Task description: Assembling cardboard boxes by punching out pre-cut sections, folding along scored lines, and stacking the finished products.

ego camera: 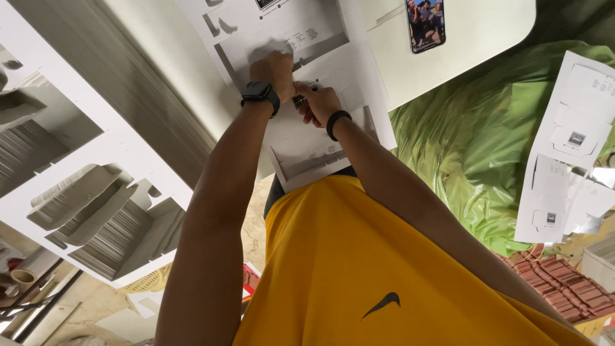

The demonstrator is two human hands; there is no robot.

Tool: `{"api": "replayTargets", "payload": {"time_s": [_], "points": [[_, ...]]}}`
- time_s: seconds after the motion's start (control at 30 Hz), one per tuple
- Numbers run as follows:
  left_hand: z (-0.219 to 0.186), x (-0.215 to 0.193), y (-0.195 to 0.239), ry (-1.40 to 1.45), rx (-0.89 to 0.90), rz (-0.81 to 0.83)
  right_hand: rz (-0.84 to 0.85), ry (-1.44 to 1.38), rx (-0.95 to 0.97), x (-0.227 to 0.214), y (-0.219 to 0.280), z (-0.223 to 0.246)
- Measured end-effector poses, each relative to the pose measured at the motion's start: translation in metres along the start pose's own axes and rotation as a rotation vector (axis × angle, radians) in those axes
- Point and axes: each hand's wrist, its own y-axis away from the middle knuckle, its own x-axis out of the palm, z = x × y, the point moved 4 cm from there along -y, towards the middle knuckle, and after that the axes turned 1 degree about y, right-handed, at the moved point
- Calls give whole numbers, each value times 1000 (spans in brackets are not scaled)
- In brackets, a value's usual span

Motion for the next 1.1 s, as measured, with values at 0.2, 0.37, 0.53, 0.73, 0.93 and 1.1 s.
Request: {"api": "replayTargets", "payload": {"time_s": [0.2, 0.37, 0.53, 0.73, 0.93, 1.1], "points": [[-3, 9, -1, -60, -54, -4, -10, -4, 30, 2, -12, -6], [2, 8, -4, -80, 74, -23, 16, -34, -7, 0, -10, -3], [0, 21, 0, -47, 89, -118, -1, 30, 28, -2, 0, 4], [-30, 10, 38, -217, 125, -418, -40, 181, -133, 3, -80, -38], [16, 6, 23, 68, 25, -137, 19, 101, -103, -2, -24, -7], [31, 13, 23, -4, -11, 35, 34, 127, -112, 1, 8, 8]]}}
